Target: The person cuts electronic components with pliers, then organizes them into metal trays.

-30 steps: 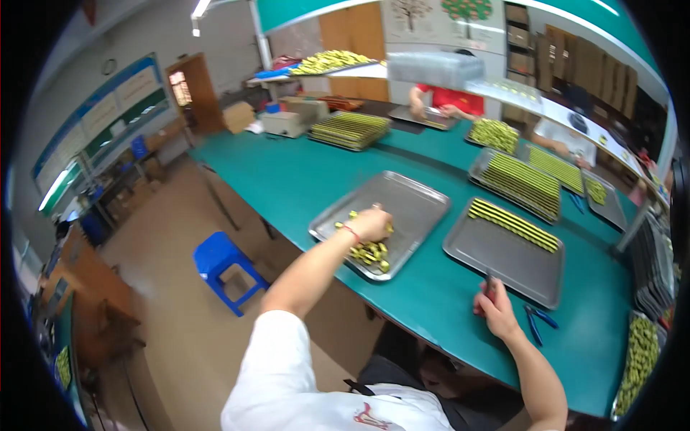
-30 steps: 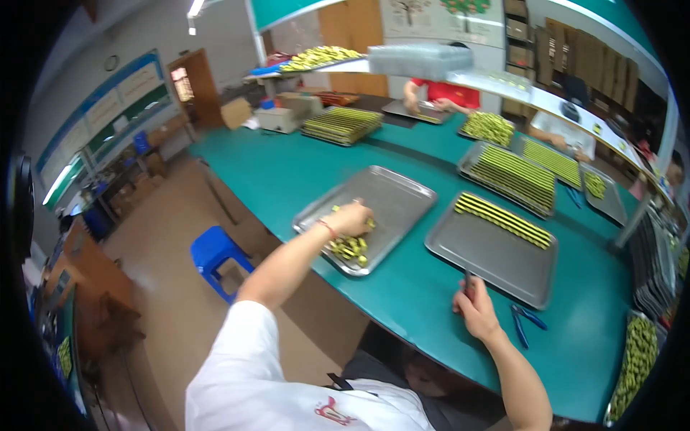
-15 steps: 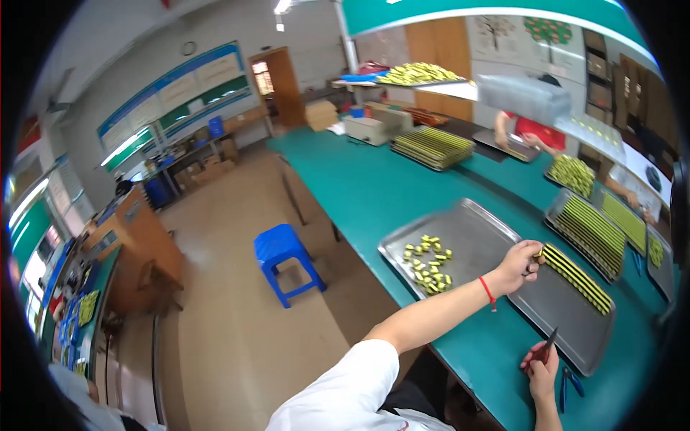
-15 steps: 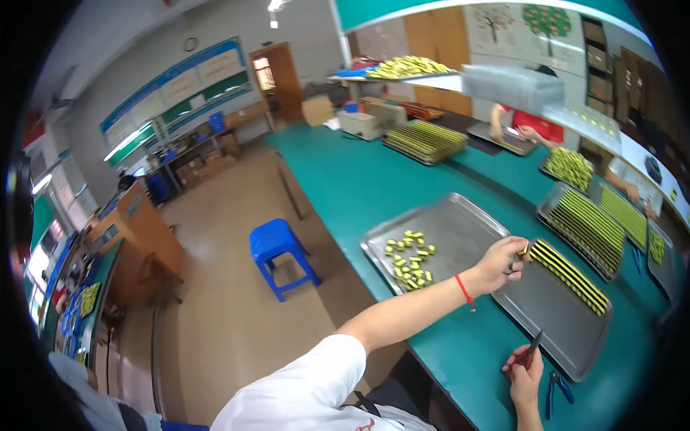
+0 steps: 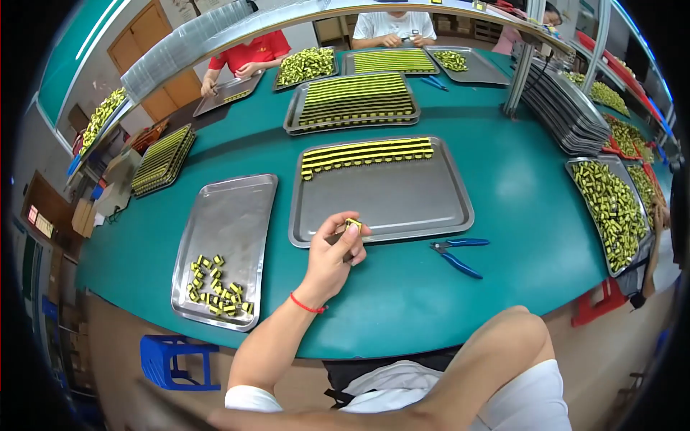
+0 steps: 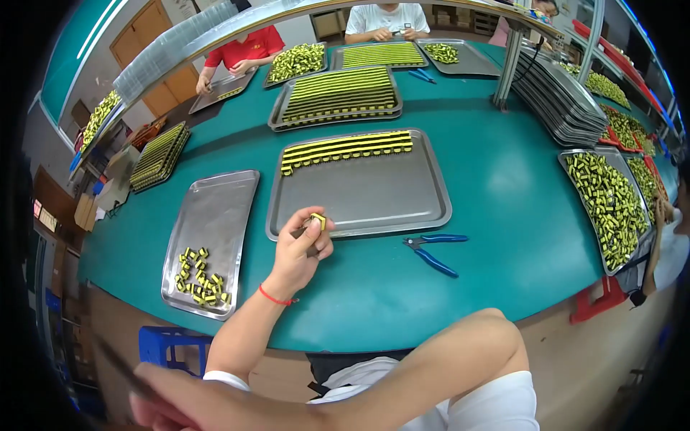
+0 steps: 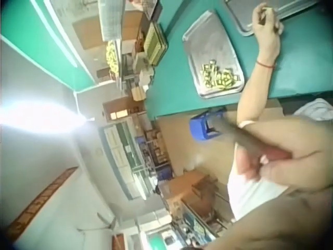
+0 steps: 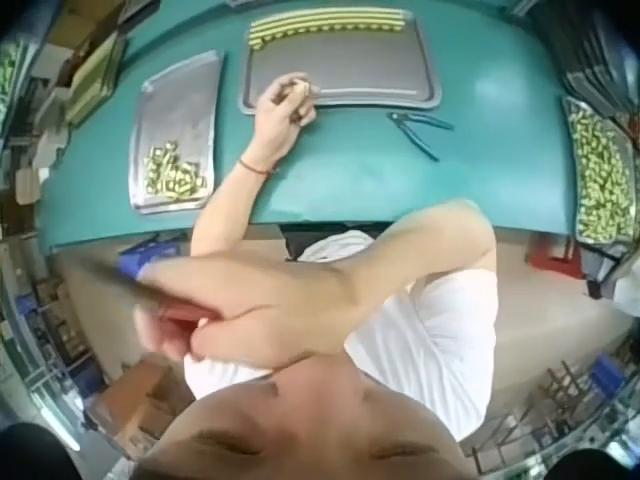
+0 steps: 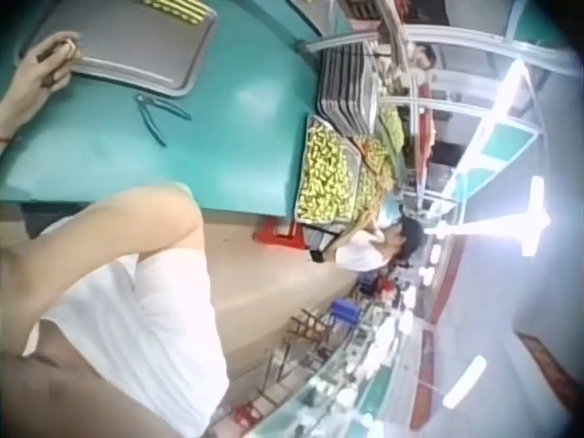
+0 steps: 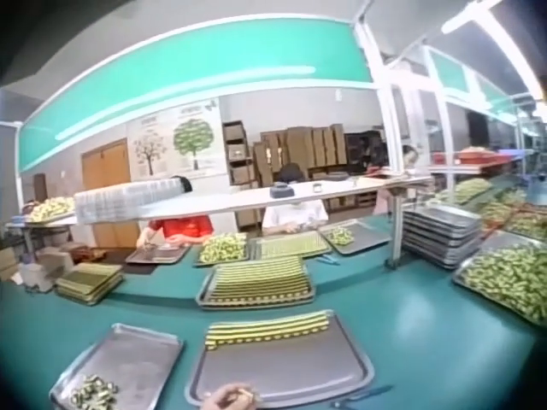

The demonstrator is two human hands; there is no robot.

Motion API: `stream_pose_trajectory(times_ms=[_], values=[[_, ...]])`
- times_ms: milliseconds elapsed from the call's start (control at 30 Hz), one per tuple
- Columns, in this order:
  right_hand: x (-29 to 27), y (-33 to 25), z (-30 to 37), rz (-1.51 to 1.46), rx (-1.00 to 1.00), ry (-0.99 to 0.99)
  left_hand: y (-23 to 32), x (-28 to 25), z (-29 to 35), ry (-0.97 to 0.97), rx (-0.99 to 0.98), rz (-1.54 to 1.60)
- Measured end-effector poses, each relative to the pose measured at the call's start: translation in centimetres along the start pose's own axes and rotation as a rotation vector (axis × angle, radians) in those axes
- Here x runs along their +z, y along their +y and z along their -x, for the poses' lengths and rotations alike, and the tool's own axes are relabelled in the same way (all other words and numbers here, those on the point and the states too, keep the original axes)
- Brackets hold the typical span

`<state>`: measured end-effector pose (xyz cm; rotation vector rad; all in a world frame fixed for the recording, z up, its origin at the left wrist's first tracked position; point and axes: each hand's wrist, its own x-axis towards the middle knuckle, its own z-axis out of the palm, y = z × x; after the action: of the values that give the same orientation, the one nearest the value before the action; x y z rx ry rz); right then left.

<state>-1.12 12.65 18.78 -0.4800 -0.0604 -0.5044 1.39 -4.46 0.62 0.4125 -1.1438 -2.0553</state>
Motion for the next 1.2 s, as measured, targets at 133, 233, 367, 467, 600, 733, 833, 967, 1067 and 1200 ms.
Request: stream_pose_trajectory(times_ms=[133,233,367,467,600,733,833,967,1067,1200], values=[[2.9,-1.3,0.3,0.585,-0.353,0.146,-0.7,0.8,0.2,0.024,-0.035,0.014],[3.1,-1.6,-1.5,0.599,-0.410,0.173,-0.4,0.1,0.3,0.056,-0.033,0.016],[3.3,-0.8,-3.6,0.605,-0.663,0.280,-0.3,0.6,0.4,0.047,-0.062,0.034],[2.8,-1.5,-2.3,0.509,-0.737,0.222,-0.3,0.3,0.2,0.063,-0.068,0.053],[2.1,-2.2,-0.9,0.381,-0.733,0.110,-0.2,-0.2,0.4,0.076,-0.037,0.045],[1.0,-2.4,1.1,0.605,-0.708,0.123,0.0,0.1,0.5,0.060,-0.005,0.017],[0.3,-1.3,3.2,0.576,-0.668,0.269,0.0,0.0,0.5,0.082,0.029,-0.013],[-6.5,0.5,7.7,0.596,-0.464,0.536,0.0,1.2,0.8,0.129,0.071,-0.133],[-13.1,-0.8,10.0,0.427,-0.409,0.697,-0.3,1.2,1.2,0.133,0.105,-0.228],[-16.9,-1.6,12.2,0.356,-0.301,0.674,0.0,1.9,2.2,0.105,0.240,-0.500]])
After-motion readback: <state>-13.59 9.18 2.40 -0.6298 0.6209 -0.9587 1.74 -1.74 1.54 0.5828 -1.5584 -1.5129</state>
